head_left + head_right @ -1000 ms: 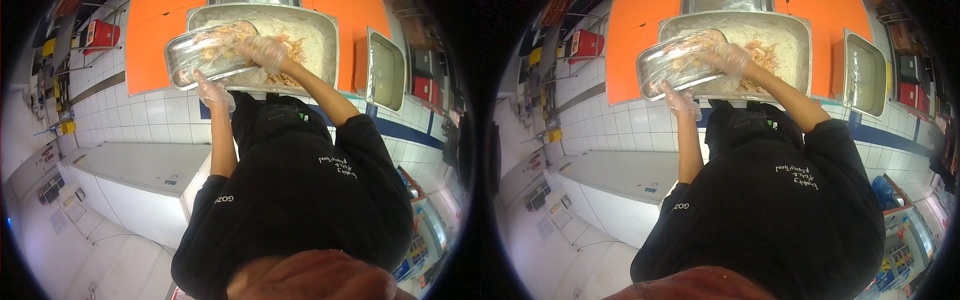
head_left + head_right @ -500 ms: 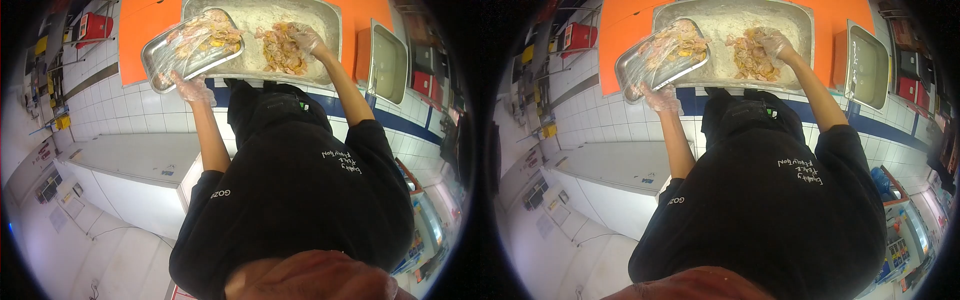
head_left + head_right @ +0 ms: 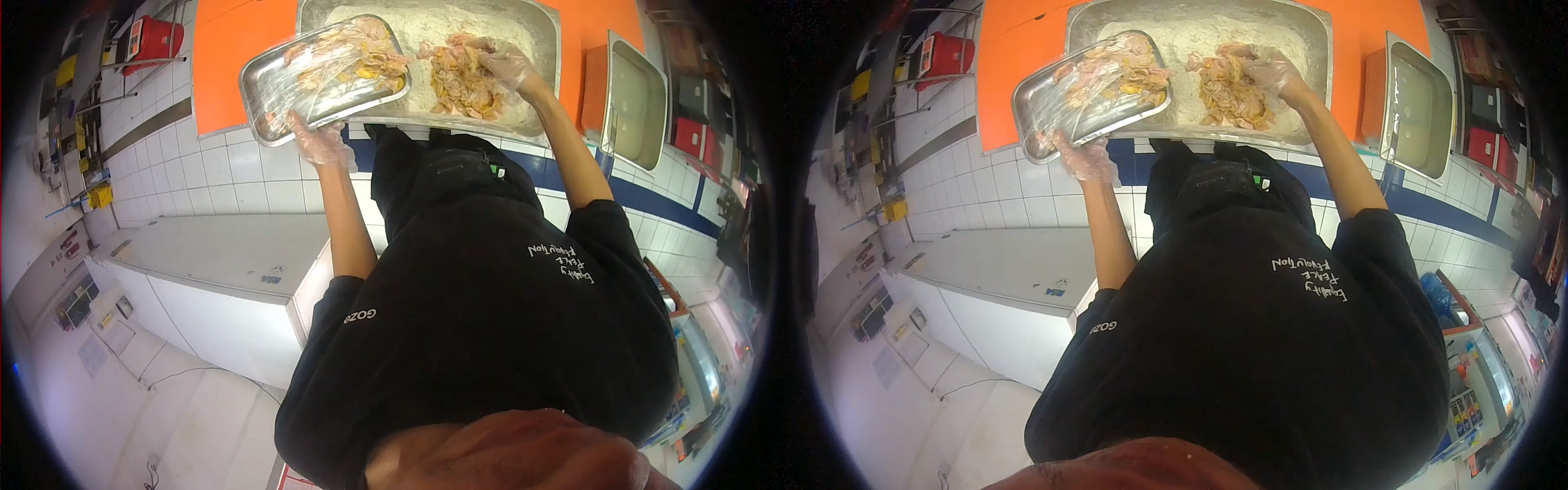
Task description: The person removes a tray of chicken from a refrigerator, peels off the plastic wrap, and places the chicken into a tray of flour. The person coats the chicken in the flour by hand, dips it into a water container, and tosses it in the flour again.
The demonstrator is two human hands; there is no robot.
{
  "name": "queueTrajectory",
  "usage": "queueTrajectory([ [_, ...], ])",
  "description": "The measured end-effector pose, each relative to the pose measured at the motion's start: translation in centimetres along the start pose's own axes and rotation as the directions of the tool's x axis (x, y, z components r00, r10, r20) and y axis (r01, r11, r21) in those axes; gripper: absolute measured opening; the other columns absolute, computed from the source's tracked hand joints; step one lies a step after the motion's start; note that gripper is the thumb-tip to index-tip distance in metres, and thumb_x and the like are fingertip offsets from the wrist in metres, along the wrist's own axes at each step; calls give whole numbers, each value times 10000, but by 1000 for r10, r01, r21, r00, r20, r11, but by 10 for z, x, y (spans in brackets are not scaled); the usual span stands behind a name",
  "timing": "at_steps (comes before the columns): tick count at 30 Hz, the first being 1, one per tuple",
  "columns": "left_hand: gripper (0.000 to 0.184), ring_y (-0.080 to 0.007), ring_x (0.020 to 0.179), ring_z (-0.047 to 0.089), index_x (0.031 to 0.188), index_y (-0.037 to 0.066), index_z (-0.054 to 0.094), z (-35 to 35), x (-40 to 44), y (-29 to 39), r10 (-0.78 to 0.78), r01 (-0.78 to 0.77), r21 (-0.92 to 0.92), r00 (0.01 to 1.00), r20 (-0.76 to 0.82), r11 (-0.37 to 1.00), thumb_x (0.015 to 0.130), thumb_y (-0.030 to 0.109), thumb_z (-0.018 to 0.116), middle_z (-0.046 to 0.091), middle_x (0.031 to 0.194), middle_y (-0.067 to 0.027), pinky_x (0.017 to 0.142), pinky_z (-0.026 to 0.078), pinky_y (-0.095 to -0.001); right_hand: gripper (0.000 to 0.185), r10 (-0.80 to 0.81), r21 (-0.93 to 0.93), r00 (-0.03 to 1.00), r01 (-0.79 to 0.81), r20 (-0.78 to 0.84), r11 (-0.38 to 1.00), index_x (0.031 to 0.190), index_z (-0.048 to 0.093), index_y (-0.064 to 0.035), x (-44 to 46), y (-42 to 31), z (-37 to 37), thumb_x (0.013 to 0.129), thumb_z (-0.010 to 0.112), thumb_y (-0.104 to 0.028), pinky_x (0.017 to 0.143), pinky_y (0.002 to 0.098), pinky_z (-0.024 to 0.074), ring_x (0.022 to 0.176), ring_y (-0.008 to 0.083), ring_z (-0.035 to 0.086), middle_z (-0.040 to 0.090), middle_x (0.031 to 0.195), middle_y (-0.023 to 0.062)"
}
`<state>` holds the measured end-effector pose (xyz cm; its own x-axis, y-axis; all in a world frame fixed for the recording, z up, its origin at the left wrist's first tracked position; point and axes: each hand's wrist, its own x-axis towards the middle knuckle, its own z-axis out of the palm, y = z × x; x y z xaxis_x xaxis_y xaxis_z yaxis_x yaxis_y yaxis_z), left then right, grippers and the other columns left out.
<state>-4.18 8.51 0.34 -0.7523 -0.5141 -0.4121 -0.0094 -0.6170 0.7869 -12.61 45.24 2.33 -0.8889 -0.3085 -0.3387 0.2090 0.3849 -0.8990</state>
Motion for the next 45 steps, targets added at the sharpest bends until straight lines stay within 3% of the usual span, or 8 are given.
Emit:
queueTrajectory([
  [2, 626, -310, 984, 694, 1462, 70, 399, 4, -3, -2, 11, -11, -6, 1000, 5, 1000, 1013, 477, 554, 603, 1311, -177, 586, 556, -365, 400, 32, 9, 999, -32, -5, 999, 1319, 642, -17, 0, 2, 1, 937, 636, -134, 847, 280, 553, 925, 137, 681, 716, 1111, 59],
  [4, 625, -304, 983, 696, 1460, 71, 401, 6, -5, -1, 18, -17, -11, 1000, 11, 1000, 1012, 477, 556, 608, 1307, -174, 591, 562, -362, 302, 258, 746, 964, -220, 66, 629, 1208, 664, 51, 1, 18, 5, 996, 609, -157, 913, 268, 557, 902, 159, 662, 668, 1111, 89],
  [6, 665, -362, 1251, 563, 1535, 98, 317, 2, -7, 0, -47, 45, 37, 998, 52, 998, 1027, 465, 537, 493, 1462, -166, 952, 527, -542, 284, 288, 729, 957, -222, 36, 648, 1156, 681, 58, -10, 5, 2, 992, 623, -166, 913, 274, 563, 906, 159, 662, 661, 1117, 92],
  [11, 682, -360, 1223, 583, 1525, 93, 340, -12, 7, -17, -51, 51, 10, 996, 73, 999, 1008, 478, 565, 510, 1443, -172, 924, 548, -515, 243, 274, 835, 962, -149, -3, 530, 1056, 733, 19, 1, 32, -8, 988, 645, -197, 771, 284, 558, 808, 130, 624, 646, 972, 58],
  [16, 641, -277, 966, 697, 1467, 60, 409, -5, 4, -18, -63, 63, 13, 998, 6, 998, 1010, 484, 561, 606, 1318, -153, 550, 546, -332, 284, 242, -143, 969, -247, -50, 958, 1169, 733, -116, -2, 53, -31, 945, 695, -286, 623, 235, 447, 724, 114, 555, 680, 972, 18],
  [27, 615, -291, 964, 692, 1456, 22, 403, 20, -22, -11, -63, 64, -18, 996, 64, 998, 1031, 444, 539, 594, 1305, -178, 542, 567, -352, 415, -100, 28, 994, 101, -39, 995, 1210, 705, -64, -9, -79, 51, 919, 725, -359, 869, 321, 561, 981, 192, 713, 736, 1052, 120],
  [32, 608, -278, 1035, 655, 1469, 47, 388, 13, -16, -21, -38, 39, -26, 997, 67, 999, 1036, 449, 531, 589, 1307, -162, 570, 551, -365, 170, -192, -836, 953, 299, 236, 459, 1015, 721, -57, 9, -91, 107, 903, 651, -164, 821, 439, 559, 974, 314, 711, 719, 1005, 188],
  [45, 898, -288, 1115, 648, 1525, 8, 322, 47, -48, -5, -133, 119, 151, 987, 91, 981, 982, 715, 431, 549, 1373, -178, 691, 626, -389, 354, -400, -601, 834, 552, 381, 578, 1287, 607, -138, 22, -102, 161, 951, 609, -247, 818, 477, 541, 948, 382, 685, 701, 1047, 179],
])
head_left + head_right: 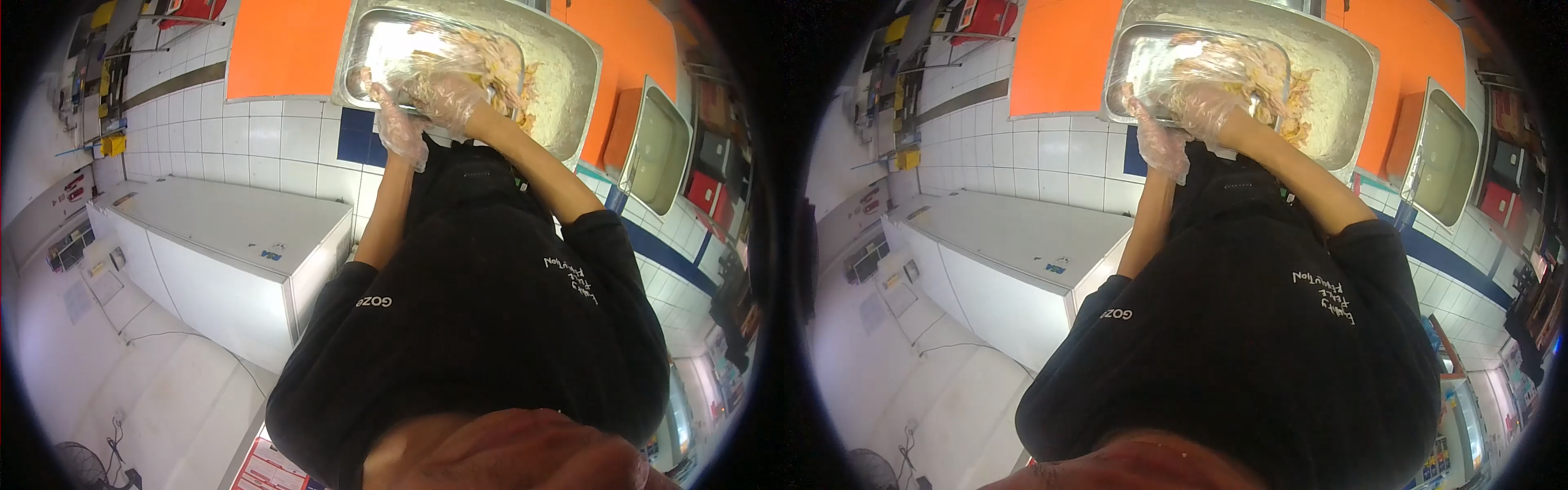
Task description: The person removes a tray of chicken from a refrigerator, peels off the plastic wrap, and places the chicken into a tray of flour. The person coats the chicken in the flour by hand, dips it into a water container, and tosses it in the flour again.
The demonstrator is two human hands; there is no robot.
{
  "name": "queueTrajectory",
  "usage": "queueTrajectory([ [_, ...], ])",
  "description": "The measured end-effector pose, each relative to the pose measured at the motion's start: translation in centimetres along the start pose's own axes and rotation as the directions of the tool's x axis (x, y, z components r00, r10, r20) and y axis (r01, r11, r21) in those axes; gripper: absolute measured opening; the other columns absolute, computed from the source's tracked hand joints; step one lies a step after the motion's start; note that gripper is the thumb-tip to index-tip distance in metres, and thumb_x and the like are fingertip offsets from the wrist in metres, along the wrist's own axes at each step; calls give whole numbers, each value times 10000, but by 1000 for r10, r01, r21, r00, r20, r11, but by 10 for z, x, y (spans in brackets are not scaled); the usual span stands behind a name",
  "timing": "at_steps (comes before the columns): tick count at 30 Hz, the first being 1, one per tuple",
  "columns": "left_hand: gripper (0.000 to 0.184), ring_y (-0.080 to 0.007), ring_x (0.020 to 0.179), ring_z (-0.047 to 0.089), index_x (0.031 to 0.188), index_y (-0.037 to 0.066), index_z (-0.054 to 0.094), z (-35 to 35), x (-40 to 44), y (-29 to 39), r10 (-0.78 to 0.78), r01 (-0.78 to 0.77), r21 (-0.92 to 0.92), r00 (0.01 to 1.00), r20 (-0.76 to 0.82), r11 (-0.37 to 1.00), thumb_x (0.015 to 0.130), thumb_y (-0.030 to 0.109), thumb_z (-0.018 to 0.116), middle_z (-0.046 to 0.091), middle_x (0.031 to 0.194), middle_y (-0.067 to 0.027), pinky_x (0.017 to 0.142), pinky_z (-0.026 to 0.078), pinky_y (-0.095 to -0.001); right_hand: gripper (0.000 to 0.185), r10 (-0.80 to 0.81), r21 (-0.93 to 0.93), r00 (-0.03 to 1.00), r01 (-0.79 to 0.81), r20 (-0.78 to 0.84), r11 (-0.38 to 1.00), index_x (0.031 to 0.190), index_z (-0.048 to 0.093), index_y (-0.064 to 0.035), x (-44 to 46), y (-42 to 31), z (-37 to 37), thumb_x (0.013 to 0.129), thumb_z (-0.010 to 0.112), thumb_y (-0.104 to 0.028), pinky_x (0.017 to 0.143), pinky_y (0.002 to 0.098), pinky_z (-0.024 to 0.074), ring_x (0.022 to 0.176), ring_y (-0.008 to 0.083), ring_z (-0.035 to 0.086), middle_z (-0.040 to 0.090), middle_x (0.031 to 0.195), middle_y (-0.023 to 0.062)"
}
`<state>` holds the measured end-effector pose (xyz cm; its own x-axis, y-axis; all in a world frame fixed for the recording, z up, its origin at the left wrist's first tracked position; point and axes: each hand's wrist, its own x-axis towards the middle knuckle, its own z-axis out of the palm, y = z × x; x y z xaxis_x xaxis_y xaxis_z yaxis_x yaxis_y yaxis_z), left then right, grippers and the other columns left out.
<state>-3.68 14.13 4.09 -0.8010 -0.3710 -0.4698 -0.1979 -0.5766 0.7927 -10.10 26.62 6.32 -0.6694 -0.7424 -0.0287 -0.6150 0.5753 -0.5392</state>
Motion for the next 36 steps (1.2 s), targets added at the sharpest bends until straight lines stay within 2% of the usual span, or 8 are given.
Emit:
queueTrajectory([
  [3, 791, -323, 1296, 526, 1615, 290, 177, 7, -9, 9, -9, -3, 73, 986, 167, 997, 990, 722, 399, 366, 1556, -125, 683, 587, -380, 348, -234, -7, 919, 245, -317, 969, 1276, 615, -134, -2, 0, 3, 942, 619, -232, 788, 461, 552, 947, 376, 689, 705, 1039, 168],
  [6, 798, -277, 1089, 640, 1584, 194, 276, 14, -11, 14, -14, 11, 39, 996, 91, 999, 994, 720, 389, 495, 1436, -158, 582, 555, -331, 343, 52, -139, 967, -17, 250, 990, 1259, 620, -125, 7, -4, -12, 924, 629, -198, 771, 454, 549, 942, 361, 688, 705, 1042, 155],
  [10, 898, -239, 635, 622, 1427, -8, 456, 2, -7, 14, -177, 149, 286, 981, 73, 947, 978, 762, 349, 647, 1168, -178, 486, 491, -298, 325, 100, 86, 948, -132, 302, 987, 1217, 631, -111, 17, -11, -30, 900, 646, -178, 761, 450, 541, 960, 357, 681, 695, 1068, 160],
  [18, 1045, -358, 1374, 456, 1584, 19, 218, -9, 6, 7, -64, 66, 70, 998, -20, 995, 920, 782, 478, 367, 1563, -192, 1023, 508, -508, 368, 40, 150, 941, -96, 337, 984, 1262, 601, -41, -25, -13, -46, 947, 615, -232, 905, 463, 530, 1057, 411, 654, 696, 1105, 231],
  [22, 991, -383, 1406, 414, 1580, 63, 245, -14, 14, 23, -31, 43, 119, 995, -97, 992, 929, 777, 463, 333, 1583, -185, 1040, 489, -557, 190, -45, 399, 997, 65, -59, 915, 1091, 690, -62, -39, 44, -28, 941, 660, -175, 803, 351, 563, 891, 274, 697, 705, 949, 143],
  [27, 950, -379, 1344, 472, 1564, 70, 262, -54, 39, 30, 156, -163, -50, 981, -115, 985, 946, 770, 435, 373, 1557, -178, 791, 566, -476, 262, 389, 657, 902, -179, -188, 732, 1101, 744, -99, -69, 108, -55, 951, 633, -283, 857, 412, 562, 923, 271, 728, 750, 956, 125],
  [33, 745, -346, 1381, 454, 1541, 84, 305, -65, 14, 62, 199, -242, -147, 946, -257, 959, 1034, 622, 405, 413, 1527, -164, 1077, 483, -514, 956, 765, -244, 631, -727, 129, 641, 1543, 362, -128, -49, 97, -12, 768, 781, -500, 1056, 452, 473, 1304, 420, 539, 467, 1489, 258],
  [36, 750, -343, 1364, 474, 1534, 54, 310, -77, 12, 57, 276, -320, -140, 923, -267, 937, 1037, 604, 420, 409, 1528, -180, 1068, 501, -483, 953, 632, -432, 766, -533, 120, 728, 1557, 356, -138, -36, 107, 44, 776, 769, -493, 1133, 446, 414, 1303, 432, 534, 486, 1477, 250],
])
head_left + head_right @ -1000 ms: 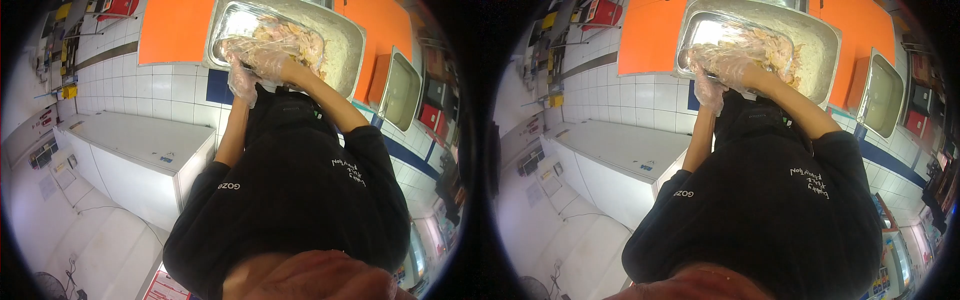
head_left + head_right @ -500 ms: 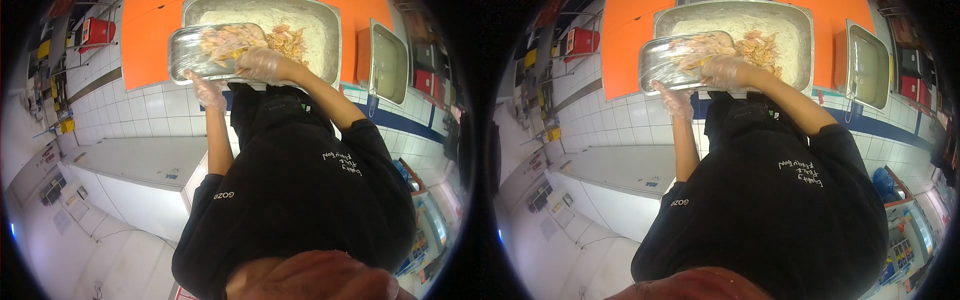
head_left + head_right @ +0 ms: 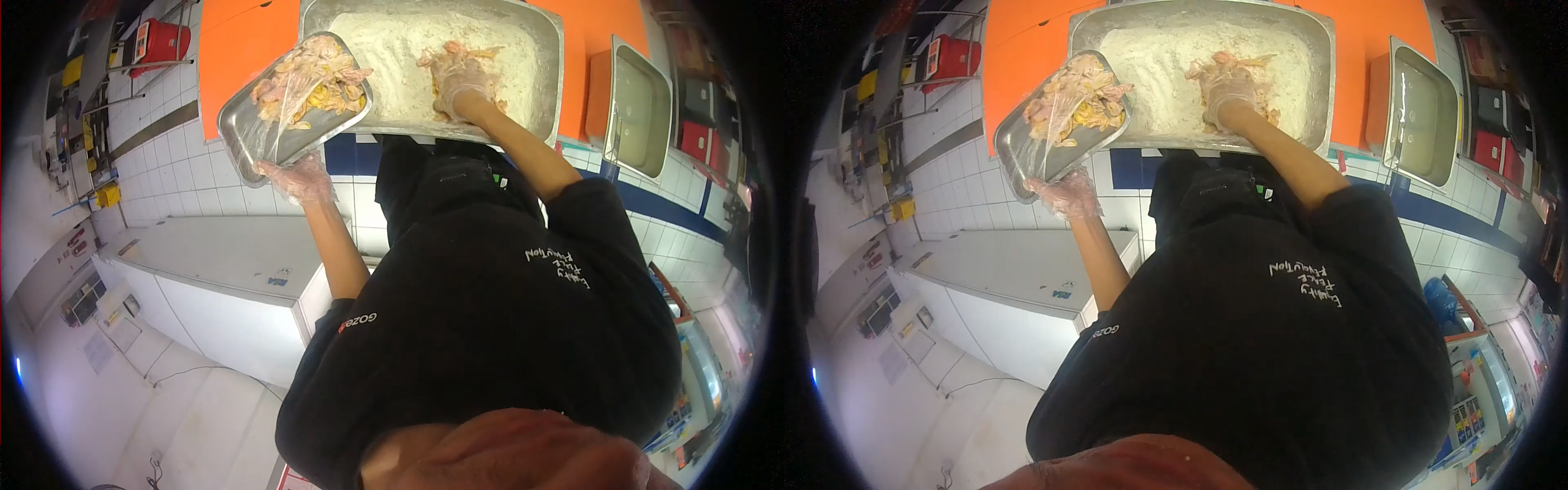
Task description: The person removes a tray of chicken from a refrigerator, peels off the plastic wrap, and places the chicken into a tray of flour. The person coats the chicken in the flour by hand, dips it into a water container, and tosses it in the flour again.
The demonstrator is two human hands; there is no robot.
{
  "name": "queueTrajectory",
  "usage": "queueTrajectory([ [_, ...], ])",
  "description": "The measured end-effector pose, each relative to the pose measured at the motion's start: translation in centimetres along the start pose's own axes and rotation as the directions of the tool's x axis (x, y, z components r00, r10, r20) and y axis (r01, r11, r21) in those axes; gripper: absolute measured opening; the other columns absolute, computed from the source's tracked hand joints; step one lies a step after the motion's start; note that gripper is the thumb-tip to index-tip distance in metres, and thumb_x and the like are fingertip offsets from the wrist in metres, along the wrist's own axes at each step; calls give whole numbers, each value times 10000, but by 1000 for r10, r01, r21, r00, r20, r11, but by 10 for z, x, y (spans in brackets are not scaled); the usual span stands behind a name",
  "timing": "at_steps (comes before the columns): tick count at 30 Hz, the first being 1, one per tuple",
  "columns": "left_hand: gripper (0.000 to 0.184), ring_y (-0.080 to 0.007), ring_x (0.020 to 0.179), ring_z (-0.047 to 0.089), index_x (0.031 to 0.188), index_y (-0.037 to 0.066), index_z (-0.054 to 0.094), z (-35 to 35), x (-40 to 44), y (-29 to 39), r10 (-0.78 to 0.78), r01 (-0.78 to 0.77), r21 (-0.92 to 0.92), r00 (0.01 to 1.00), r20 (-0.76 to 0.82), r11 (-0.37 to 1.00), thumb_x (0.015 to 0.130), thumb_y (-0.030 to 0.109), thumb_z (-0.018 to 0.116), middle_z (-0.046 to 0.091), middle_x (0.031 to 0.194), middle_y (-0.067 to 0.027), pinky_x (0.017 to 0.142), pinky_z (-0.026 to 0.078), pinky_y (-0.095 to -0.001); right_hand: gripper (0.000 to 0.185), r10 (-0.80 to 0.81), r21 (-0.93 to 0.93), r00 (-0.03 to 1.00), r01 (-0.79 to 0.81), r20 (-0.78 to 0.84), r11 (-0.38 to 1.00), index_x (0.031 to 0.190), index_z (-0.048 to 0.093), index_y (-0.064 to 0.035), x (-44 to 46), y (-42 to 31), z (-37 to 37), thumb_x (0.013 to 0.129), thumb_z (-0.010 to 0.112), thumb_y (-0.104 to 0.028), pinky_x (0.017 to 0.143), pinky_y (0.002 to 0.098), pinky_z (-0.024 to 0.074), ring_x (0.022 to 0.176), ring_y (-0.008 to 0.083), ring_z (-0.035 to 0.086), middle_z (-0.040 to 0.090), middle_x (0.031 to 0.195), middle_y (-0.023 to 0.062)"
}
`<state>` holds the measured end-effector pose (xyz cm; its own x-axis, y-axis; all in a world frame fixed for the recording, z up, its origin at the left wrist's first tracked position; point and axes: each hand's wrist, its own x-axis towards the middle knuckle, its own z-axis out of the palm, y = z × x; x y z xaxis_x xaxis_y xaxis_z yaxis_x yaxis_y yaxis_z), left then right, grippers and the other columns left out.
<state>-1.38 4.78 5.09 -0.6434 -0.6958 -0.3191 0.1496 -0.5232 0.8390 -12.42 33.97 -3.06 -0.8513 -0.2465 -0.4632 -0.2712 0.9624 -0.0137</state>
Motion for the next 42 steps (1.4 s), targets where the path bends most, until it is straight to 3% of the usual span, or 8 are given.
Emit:
queueTrajectory([
  [7, 785, -331, 1371, 477, 1540, 60, 314, -5, 12, -10, 11, -13, -70, 1000, -21, 997, 1016, 630, 444, 422, 1525, -182, 1084, 493, -472, 599, -480, -162, 876, 482, 51, 861, 1465, 517, -130, 70, 29, 19, 916, 700, -286, 1027, 436, 482, 1347, 346, 529, 537, 1473, 178],
  [10, 794, -332, 1373, 478, 1541, 60, 316, -3, 10, -6, -18, 14, -95, 999, -44, 995, 1010, 634, 455, 435, 1518, -179, 1092, 489, -475, 590, -400, 646, 843, 84, 360, 758, 1439, 566, -158, 88, 38, -26, 900, 725, -337, 1077, 487, 449, 1406, 337, 460, 499, 1525, 131],
  [14, 795, -349, 1380, 466, 1548, 59, 300, -6, 12, -7, -3, 0, -110, 1000, -29, 994, 1013, 624, 460, 421, 1531, -178, 1107, 476, -498, 952, -144, -69, 981, 154, 131, 986, 1610, 256, -92, 87, 4, -56, 849, 687, -469, 966, 396, 527, 1108, 352, 673, 711, 1213, 196],
  [21, 793, -371, 1387, 454, 1559, 60, 271, -1, 16, -10, 18, -19, -95, 1000, -17, 995, 1017, 604, 471, 397, 1546, -186, 1120, 460, -526, 580, -199, -57, 975, 206, 102, 977, 1539, 416, -134, 47, -21, -46, 1003, 516, -333, 1105, 512, 435, 1414, 393, 441, 402, 1569, 243],
  [26, 822, -336, 1367, 480, 1539, 73, 321, -5, 22, -7, -43, 32, -123, 996, -82, 992, 983, 650, 501, 432, 1523, -172, 1108, 469, -523, 526, -265, 682, 960, 254, -91, 686, 1319, 590, -32, 29, 44, -24, 970, 593, -425, 1007, 438, 509, 1122, 333, 636, 644, 1272, 195],
  [32, 815, -336, 1364, 482, 1539, 83, 325, -6, 20, -6, -19, 15, -123, 999, -33, 992, 979, 642, 518, 427, 1528, -166, 1104, 479, -510, 883, -191, 132, 968, 171, 163, 976, 1558, 338, -78, -23, 42, -29, 864, 703, -484, 1230, 521, 278, 1518, 484, 196, 326, 1593, 270],
  [39, 776, -321, 1353, 496, 1535, 82, 337, 5, 17, 1, -34, 30, -133, 999, -27, 991, 998, 615, 507, 440, 1522, -160, 1082, 507, -462, 620, -444, -274, 896, 428, 2, 862, 1531, 418, -95, 45, 51, 33, 1002, 570, -381, 1079, 476, 465, 1354, 288, 510, 358, 1606, 202],
  [42, 879, -351, 1467, 345, 1592, 111, 216, -2, 23, 0, -21, 26, -75, 998, 63, 997, 973, 657, 519, 324, 1595, -168, 1188, 364, -540, 641, -205, 530, 909, -21, 363, 848, 1423, 554, -76, 57, 69, -18, 930, 664, -472, 819, 311, 540, 1181, 177, 609, 473, 1508, 201],
])
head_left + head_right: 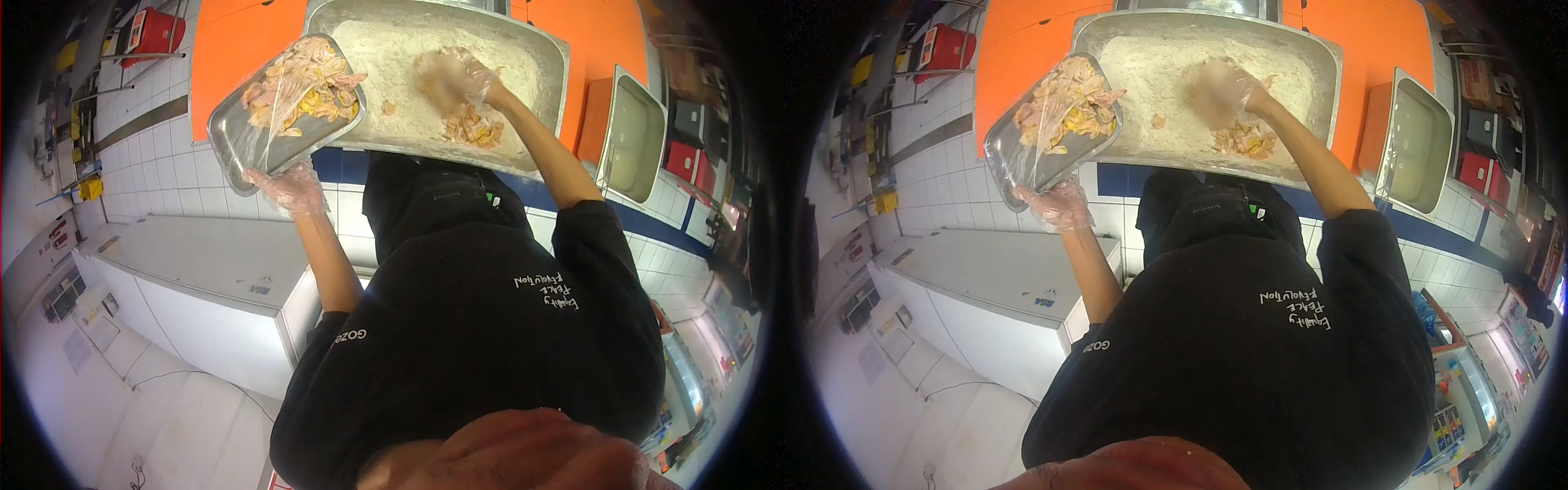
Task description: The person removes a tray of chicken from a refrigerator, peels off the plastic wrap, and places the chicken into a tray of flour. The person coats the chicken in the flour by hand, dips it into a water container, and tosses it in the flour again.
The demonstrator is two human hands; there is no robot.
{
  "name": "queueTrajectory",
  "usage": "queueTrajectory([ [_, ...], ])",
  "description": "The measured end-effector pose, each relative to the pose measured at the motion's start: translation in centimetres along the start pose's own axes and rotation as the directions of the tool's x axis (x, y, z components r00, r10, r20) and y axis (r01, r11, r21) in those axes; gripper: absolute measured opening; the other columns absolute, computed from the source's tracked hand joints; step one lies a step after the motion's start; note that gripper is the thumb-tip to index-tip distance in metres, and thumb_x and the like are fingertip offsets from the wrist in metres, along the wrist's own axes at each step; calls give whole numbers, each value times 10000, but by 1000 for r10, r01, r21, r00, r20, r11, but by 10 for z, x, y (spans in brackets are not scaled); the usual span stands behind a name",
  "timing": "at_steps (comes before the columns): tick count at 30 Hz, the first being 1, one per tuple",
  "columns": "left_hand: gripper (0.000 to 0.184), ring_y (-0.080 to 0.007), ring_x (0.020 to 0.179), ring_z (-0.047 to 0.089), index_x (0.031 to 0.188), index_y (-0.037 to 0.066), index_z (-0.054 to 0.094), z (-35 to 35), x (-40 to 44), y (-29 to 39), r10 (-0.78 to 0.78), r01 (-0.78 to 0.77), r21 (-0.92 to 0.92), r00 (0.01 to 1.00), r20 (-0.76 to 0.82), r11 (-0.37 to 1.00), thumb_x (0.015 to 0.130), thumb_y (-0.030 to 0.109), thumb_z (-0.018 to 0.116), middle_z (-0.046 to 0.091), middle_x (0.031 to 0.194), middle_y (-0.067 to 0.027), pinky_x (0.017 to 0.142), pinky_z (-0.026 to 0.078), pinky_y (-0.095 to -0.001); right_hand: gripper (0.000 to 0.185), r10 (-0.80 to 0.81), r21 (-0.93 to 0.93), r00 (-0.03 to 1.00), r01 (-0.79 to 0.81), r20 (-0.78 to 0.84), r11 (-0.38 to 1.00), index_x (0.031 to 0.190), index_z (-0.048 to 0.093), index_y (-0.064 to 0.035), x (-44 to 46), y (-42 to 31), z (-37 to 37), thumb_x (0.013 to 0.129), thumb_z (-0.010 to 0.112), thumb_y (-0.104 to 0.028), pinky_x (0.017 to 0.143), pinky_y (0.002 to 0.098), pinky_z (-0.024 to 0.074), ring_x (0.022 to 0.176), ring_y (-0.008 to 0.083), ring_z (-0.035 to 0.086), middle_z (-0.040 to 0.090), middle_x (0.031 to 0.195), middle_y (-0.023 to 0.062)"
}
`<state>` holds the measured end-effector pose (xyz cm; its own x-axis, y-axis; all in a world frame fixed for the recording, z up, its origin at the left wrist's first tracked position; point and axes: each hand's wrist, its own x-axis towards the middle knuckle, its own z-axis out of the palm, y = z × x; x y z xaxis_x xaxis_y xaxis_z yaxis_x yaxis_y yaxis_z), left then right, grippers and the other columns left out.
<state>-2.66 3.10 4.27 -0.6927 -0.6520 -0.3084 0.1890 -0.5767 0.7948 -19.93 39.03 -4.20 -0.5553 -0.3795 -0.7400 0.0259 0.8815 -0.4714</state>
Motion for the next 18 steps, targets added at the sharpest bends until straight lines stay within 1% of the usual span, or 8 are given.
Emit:
queueTrajectory([
  [2, 876, -349, 1470, 342, 1592, 109, 219, 7, -3, 2, 5, -6, -28, 1000, -21, 1000, 976, 658, 512, 313, 1603, -166, 1186, 372, -531, 722, 49, 213, 998, -59, 50, 975, 1394, 585, -55, -12, -2, -8, 866, 729, -526, 815, 279, 565, 1158, 183, 643, 558, 1425, 222],
  [5, 733, -276, 1246, 588, 1480, 79, 423, 4, 2, -1, 36, -42, -99, 997, -66, 994, 992, 615, 527, 537, 1438, -141, 949, 567, -404, 684, -140, -454, 940, -18, -312, 891, 1363, 617, -56, -66, -8, 14, 875, 707, -526, 956, 372, 535, 1225, 268, 632, 653, 1280, 232],
  [7, 737, -272, 1228, 598, 1475, 79, 430, 4, 5, -3, 20, -30, -110, 996, -88, 993, 987, 622, 530, 550, 1423, -137, 925, 570, -390, 676, 27, -510, 999, -45, -43, 859, 1425, 565, -93, -78, 2, 20, 908, 644, -521, 1031, 420, 505, 1262, 325, 607, 606, 1362, 220],
  [12, 721, -248, 1195, 612, 1456, 80, 453, -8, 14, -2, 3, -10, -87, 996, -87, 996, 985, 618, 538, 575, 1387, -123, 883, 570, -366, 677, 155, -136, 985, -164, -74, 977, 1499, 489, -138, -27, 63, 96, 945, 566, -519, 1051, 444, 488, 1240, 374, 612, 549, 1460, 187],
  [14, 687, -228, 1134, 638, 1434, 83, 478, -3, 18, -5, 25, -39, -110, 991, -131, 993, 989, 602, 540, 601, 1344, -106, 834, 573, -344, 667, -830, -811, 526, 393, -187, 432, 1483, 508, -134, 24, 107, 126, 942, 569, -521, 1039, 443, 480, 1239, 366, 607, 605, 1394, 171],
  [15, 687, -228, 1134, 638, 1434, 83, 478, -6, 21, -6, 24, -38, -108, 992, -122, 993, 989, 602, 540, 601, 1344, -106, 834, 573, -344, 667, -828, -811, 525, 388, -196, 438, 1483, 508, -134, 15, 94, 116, 942, 569, -521, 1039, 443, 480, 1239, 366, 607, 605, 1394, 171],
  [16, 675, -224, 1126, 641, 1431, 84, 483, -11, 27, 0, 21, -32, -99, 993, -114, 995, 990, 592, 543, 606, 1340, -101, 829, 573, -344, 688, -491, -264, 784, 416, -380, 870, 1499, 482, -135, -9, 58, 89, 936, 580, -517, 1080, 432, 452, 1283, 366, 568, 554, 1448, 182],
  [18, 664, -220, 1118, 644, 1428, 84, 488, -12, 38, -2, 16, -25, -91, 995, -97, 996, 992, 581, 546, 610, 1335, -95, 824, 574, -343, 712, -82, 398, 960, 188, -268, 898, 1516, 457, -135, -22, 30, 55, 929, 591, -514, 1121, 420, 425, 1326, 366, 530, 502, 1502, 194],
])
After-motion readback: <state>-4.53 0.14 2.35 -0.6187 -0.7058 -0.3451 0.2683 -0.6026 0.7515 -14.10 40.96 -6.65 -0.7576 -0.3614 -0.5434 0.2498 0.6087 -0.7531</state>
